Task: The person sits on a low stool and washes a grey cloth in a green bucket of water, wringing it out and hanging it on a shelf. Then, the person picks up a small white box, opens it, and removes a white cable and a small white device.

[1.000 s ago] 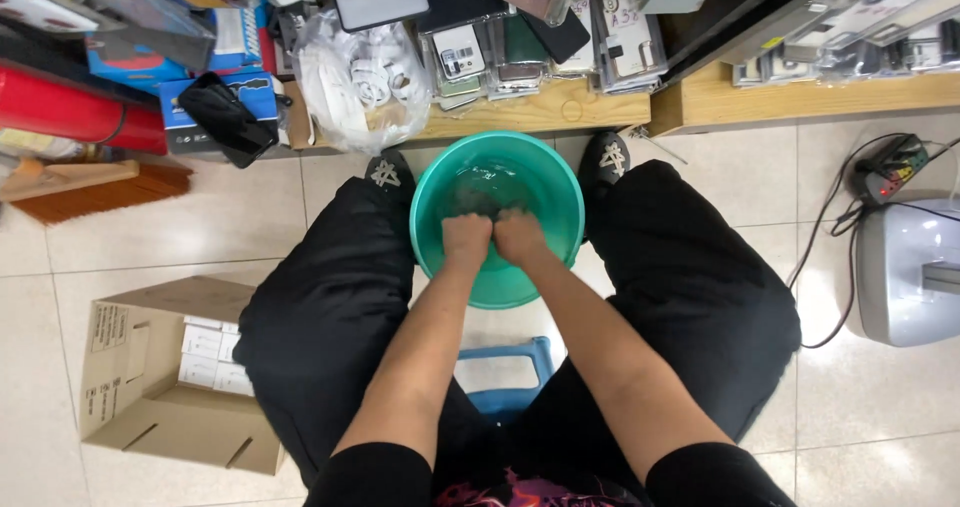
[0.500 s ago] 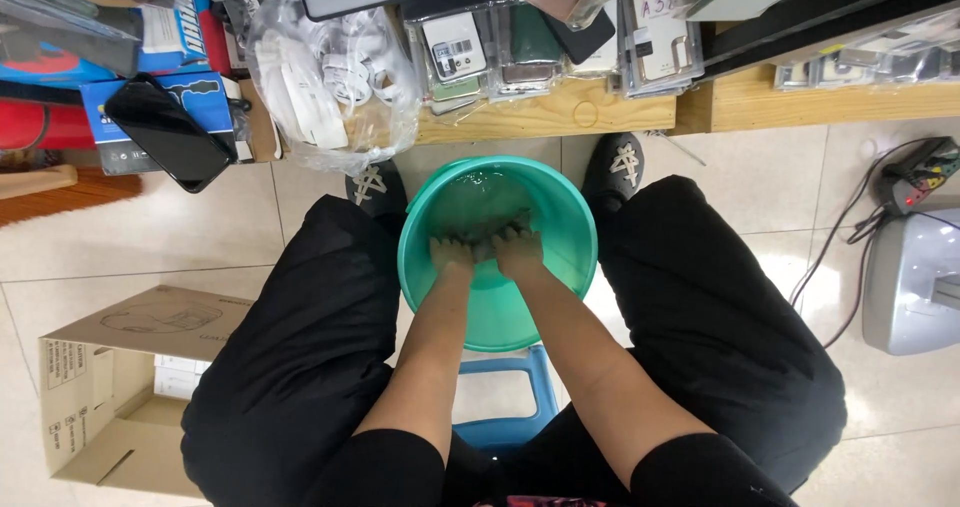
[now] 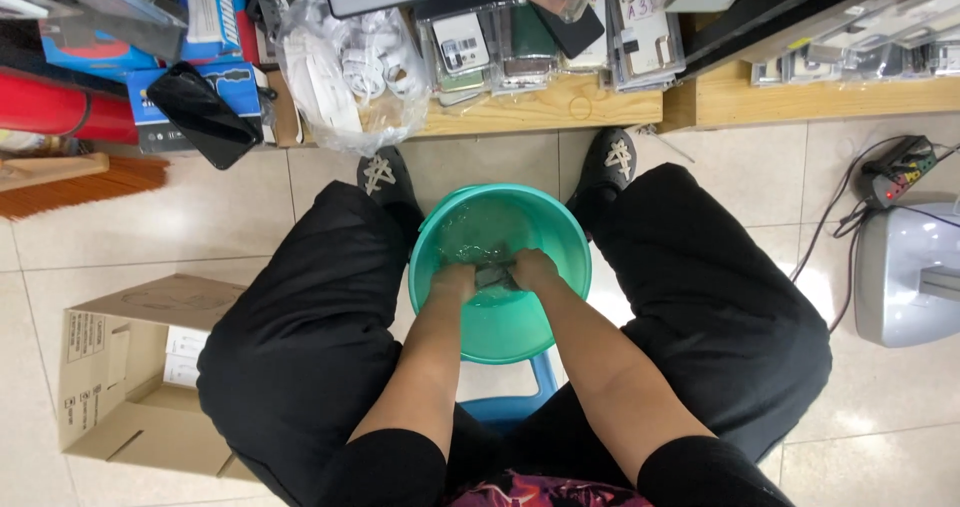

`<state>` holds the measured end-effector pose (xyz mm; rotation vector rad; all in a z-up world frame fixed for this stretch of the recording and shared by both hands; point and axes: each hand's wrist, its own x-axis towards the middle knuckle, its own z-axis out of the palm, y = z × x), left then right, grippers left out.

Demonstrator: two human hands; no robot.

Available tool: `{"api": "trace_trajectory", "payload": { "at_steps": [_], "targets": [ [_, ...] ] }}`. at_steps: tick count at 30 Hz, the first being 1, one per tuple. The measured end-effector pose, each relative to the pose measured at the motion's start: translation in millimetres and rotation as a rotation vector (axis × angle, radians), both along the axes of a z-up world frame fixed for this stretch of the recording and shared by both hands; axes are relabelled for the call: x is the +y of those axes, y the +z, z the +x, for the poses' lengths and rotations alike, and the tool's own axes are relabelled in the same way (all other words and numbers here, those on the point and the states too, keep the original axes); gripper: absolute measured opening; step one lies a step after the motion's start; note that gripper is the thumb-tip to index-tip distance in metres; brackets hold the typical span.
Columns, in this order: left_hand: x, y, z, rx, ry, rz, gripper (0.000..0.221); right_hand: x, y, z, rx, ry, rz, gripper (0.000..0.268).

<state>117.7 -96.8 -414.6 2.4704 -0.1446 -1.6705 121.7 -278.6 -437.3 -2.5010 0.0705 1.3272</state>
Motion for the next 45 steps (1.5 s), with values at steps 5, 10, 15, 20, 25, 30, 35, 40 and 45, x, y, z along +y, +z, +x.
{"api": "trace_trajectory", "payload": {
  "at_steps": [5,10,15,20,25,30,35,40,45],
  "targets": [
    [4.1,36.8,12.1,-0.112,0.321,-0.064,0.037,14.5,57.9,5.4,-0.216,-0.207,0.047,0.029],
    [0.0,44.9,28.3,-0.189,0.695,-0.101,0.036,34.5,65.1,24.0,-0.313,-0.066,-0.071,0.031],
    [-12.7,0.6,34.1,-0.118,0.642,-0.058,0.03,33.6,-25.7,14.1,-0.306,0.314,-0.163,0.031],
    [-9.1,-54.7,28.3,-0.086,0.451,0.124,0.028,21.4,-63.5,11.2,0.012,0.278,-0.211,0.031],
    [-12.4,-45.5,32.2,-0.115,0.451,0.134,0.027,26.4,-24.6,41.3,0.055,0.064,-0.215,0.04],
    [-9.8,17.1,41.6,-0.233,0.51,-0.021,0.034,33.7,27.4,46.4,-0.108,-0.341,-0.047,0.034],
    [-12.9,55.4,26.5,-0.386,0.862,-0.313,0.037,26.0,69.4,50.5,-0.191,-0.298,0.091,0.029],
    [-13.2,65.7,17.3,-0.47,1.11,-0.35,0.04,11.0,109.8,44.9,-0.286,-0.31,0.07,0.022],
    [-2.7,63.1,7.4,-0.606,1.089,-0.408,0.037,-0.1,141.2,34.2,-0.379,-0.357,0.089,0.032]
  ]
}}
